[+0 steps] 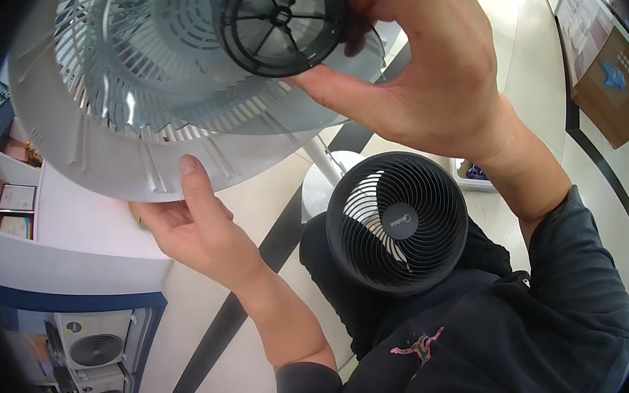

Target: The person assembles a pedestal fan by attaching the blade and front grille, then uses a screwdriver to secure a screw on the outer rim and rinses a cloth in a bucket of water.

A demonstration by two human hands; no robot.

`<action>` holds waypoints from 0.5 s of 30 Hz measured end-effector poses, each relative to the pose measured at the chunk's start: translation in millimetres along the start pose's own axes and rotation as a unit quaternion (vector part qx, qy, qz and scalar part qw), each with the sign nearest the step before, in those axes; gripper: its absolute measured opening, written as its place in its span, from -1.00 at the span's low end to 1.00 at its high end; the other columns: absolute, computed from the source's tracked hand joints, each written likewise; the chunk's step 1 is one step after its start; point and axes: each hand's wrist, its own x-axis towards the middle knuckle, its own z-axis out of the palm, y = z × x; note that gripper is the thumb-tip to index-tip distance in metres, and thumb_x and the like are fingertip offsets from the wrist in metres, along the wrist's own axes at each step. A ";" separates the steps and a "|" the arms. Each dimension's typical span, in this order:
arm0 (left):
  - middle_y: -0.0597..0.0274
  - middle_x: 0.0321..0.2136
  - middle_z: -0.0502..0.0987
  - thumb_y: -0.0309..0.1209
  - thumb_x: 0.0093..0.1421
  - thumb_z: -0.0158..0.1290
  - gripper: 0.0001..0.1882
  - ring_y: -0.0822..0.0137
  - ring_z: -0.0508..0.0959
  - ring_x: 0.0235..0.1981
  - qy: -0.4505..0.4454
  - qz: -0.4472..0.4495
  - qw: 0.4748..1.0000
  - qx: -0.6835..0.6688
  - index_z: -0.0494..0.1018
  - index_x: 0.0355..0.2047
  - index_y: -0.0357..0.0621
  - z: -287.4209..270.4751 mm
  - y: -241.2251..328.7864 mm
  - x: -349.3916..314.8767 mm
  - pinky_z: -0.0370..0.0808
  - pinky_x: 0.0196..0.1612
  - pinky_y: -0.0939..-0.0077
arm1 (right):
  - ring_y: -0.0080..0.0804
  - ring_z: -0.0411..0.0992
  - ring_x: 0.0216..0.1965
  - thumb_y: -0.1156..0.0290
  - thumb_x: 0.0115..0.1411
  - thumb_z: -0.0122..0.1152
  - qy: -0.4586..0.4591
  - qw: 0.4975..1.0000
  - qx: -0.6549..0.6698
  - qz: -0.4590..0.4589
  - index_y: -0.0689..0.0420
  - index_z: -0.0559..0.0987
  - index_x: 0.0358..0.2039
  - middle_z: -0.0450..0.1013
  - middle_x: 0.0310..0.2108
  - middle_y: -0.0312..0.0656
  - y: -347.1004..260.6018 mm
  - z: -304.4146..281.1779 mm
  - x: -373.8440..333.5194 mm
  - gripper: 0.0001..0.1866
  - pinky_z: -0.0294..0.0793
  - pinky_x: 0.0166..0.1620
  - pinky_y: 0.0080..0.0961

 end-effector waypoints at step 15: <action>0.24 -0.38 0.56 -0.44 0.26 0.22 -0.68 0.66 0.16 -0.73 0.027 -0.038 0.999 0.011 0.46 -0.05 -0.35 6.3 0.5 -4.3 -0.01 -0.70 0.70 | -0.05 0.42 0.01 0.67 -0.20 0.41 -0.036 0.996 -0.063 -0.050 0.33 0.49 0.09 0.49 -0.04 -0.02 15.6 4.9 -25.6 -0.29 0.53 0.01 -0.30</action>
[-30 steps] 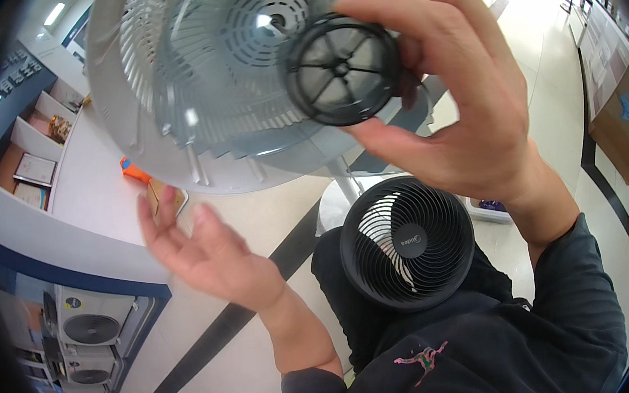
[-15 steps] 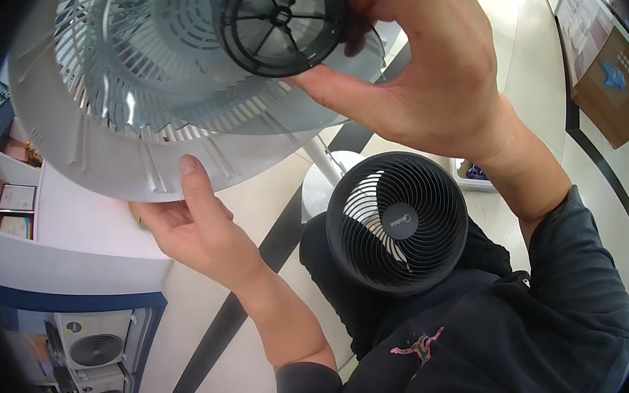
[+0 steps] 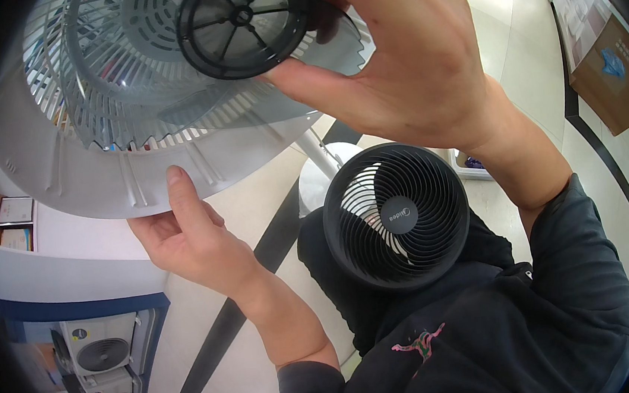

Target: The person assembles a pedestal fan by attaching the blade and front grille, then uses a screwdriver to secure a screw on the outer rim and rinses a cloth in a bucket of water.

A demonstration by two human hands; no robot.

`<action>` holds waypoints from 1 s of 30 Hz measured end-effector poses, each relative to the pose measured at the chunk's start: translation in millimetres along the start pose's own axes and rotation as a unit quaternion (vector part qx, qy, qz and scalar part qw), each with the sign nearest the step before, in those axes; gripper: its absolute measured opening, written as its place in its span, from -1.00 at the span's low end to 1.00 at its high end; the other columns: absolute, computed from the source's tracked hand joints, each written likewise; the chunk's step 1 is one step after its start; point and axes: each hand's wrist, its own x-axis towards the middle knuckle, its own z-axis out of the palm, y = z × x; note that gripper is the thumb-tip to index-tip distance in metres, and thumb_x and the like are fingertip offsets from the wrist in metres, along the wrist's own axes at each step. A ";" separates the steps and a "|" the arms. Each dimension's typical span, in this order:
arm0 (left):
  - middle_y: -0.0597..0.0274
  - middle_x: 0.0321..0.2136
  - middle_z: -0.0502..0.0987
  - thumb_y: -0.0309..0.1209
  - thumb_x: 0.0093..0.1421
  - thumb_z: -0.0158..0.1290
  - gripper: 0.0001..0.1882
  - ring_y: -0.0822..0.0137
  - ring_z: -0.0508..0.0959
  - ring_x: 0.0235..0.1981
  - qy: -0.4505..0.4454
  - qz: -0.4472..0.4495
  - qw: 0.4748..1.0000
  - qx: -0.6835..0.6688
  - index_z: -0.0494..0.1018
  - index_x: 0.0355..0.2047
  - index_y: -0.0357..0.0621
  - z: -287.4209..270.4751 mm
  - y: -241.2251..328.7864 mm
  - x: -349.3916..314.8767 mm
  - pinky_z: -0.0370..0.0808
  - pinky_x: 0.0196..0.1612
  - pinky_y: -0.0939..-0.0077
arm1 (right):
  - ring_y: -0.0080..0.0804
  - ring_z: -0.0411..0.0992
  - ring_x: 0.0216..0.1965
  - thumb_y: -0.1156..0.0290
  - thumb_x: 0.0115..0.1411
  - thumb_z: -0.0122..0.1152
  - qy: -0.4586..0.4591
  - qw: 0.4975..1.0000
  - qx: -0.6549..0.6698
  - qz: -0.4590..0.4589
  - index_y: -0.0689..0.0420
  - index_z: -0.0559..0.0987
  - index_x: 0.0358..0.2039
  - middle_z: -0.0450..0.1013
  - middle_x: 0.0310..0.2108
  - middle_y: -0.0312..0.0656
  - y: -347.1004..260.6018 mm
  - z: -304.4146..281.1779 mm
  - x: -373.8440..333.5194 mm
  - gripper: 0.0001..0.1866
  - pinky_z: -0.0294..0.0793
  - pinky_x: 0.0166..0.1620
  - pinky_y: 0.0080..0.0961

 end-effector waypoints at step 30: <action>0.14 -0.24 0.61 -0.63 0.21 0.19 -0.72 0.40 0.60 -0.24 -0.036 -0.031 0.995 -0.092 0.48 -0.07 -0.41 -4.2 -31.9 8.5 0.52 -0.12 0.54 | -0.14 0.52 -0.02 0.70 -0.21 0.50 -0.050 0.989 0.020 0.141 0.24 0.56 0.06 0.51 -0.03 -0.03 -28.9 -11.1 12.3 -0.30 0.57 0.00 -0.36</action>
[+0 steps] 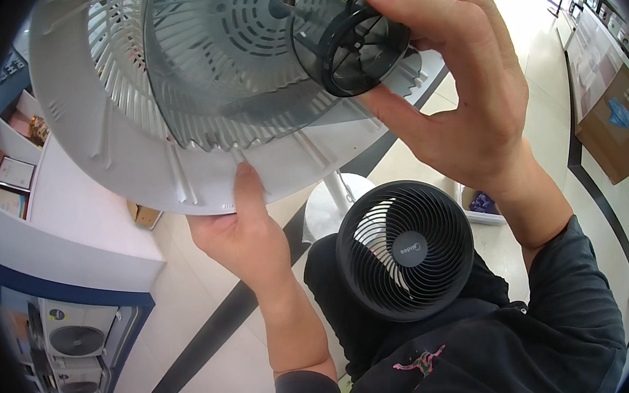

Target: The person assembles a pedestal fan by attaching the blade and front grille, then uses a screwdriver to secure a screw on the outer rim and rinses a cloth in a bucket of water.

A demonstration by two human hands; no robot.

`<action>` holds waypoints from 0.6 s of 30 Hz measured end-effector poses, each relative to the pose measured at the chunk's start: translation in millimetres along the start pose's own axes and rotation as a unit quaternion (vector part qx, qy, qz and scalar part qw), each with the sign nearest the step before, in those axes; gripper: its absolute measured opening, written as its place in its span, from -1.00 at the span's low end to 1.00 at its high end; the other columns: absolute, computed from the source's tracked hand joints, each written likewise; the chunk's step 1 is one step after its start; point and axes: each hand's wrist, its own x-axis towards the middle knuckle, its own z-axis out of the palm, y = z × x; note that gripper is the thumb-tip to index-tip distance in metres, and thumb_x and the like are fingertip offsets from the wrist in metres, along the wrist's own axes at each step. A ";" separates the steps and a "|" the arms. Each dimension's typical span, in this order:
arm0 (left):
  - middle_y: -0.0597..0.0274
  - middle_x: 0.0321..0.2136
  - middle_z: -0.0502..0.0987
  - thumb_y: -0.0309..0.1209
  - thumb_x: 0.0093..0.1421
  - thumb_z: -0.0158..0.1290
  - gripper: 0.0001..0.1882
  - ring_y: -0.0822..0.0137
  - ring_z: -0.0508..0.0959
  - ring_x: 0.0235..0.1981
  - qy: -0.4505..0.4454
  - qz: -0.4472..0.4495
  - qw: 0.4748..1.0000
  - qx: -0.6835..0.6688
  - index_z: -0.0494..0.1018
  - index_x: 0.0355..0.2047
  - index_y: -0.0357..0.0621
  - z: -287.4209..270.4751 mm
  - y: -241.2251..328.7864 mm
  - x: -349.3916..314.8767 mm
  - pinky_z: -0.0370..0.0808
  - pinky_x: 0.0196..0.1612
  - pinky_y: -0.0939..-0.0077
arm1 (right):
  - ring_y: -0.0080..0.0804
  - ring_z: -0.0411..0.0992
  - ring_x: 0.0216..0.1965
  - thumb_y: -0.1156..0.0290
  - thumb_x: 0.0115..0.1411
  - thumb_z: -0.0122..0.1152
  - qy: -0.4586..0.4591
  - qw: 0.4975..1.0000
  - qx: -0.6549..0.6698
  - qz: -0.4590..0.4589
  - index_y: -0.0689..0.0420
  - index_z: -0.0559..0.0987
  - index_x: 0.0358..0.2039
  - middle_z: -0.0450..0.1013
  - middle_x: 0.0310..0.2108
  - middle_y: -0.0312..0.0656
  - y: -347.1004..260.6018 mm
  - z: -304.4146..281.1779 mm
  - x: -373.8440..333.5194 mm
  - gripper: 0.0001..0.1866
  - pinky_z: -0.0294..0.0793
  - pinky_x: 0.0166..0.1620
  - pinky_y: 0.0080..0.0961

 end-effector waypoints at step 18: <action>-0.06 -0.09 0.61 -0.66 0.20 0.15 -0.54 0.29 0.63 -0.12 -0.025 -0.004 1.000 -0.002 0.41 0.12 -0.57 -0.7 -0.2 -2.5 0.53 0.03 0.49 | -0.16 0.52 0.02 0.65 -0.17 0.56 -0.036 0.999 0.021 0.034 0.27 0.54 0.12 0.49 0.05 0.01 -13.3 -6.2 8.7 -0.26 0.58 0.00 -0.40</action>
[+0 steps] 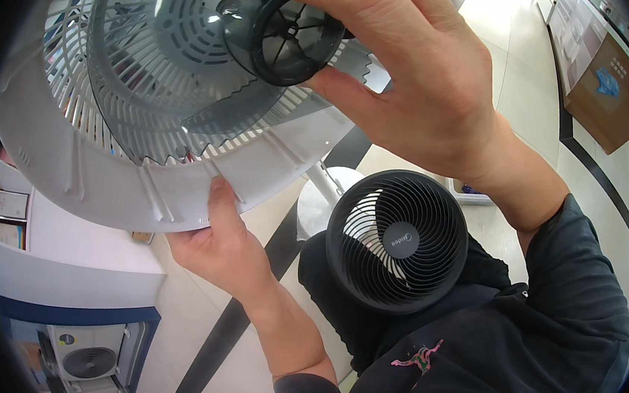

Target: The person assembles a pedestal fan by attaching the blade and front grille, then uses a screwdriver to secure a screw on the outer rim and rinses a cloth in a bucket of water.

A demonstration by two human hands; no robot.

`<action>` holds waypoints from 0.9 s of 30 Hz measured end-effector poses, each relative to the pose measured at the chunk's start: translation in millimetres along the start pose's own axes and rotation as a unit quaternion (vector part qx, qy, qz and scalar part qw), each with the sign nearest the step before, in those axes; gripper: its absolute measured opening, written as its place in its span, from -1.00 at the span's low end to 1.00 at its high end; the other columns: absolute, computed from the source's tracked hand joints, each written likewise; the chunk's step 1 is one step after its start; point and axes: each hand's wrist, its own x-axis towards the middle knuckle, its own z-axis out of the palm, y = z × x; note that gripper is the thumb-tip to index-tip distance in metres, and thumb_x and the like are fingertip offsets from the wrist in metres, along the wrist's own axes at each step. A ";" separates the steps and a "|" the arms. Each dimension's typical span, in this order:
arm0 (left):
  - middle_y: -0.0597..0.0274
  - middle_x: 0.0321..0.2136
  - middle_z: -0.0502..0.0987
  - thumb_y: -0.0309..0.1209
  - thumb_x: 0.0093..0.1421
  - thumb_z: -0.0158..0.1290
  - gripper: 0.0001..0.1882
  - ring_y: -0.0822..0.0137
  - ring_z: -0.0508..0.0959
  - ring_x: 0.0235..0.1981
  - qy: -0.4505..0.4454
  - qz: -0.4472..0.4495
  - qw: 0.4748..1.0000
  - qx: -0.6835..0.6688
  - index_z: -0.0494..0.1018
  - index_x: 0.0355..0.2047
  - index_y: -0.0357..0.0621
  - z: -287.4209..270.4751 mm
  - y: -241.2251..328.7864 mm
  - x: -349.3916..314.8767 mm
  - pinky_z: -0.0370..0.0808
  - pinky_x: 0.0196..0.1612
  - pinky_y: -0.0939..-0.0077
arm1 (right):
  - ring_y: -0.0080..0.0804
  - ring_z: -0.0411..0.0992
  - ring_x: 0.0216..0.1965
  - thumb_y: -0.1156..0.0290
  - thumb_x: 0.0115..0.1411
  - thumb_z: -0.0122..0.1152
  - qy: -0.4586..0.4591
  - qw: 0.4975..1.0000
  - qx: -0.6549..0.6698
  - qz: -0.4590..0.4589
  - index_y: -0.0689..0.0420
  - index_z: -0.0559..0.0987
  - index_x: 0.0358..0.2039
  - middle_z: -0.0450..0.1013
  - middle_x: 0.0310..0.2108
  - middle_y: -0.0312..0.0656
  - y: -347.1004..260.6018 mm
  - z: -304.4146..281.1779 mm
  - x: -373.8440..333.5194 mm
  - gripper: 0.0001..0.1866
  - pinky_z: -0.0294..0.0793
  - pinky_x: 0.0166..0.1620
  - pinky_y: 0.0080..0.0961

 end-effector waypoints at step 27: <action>-0.29 0.32 0.33 -0.70 0.18 -0.03 -0.25 0.23 0.65 -0.10 -0.046 0.010 0.997 0.064 0.08 0.40 -0.57 -10.1 -13.9 -6.1 0.52 -0.13 0.60 | -0.04 0.45 0.22 0.68 -0.08 0.57 -0.055 0.996 -0.058 0.026 0.34 0.40 0.27 0.43 0.21 0.13 -9.1 -3.7 -9.6 -0.14 0.47 0.28 -0.24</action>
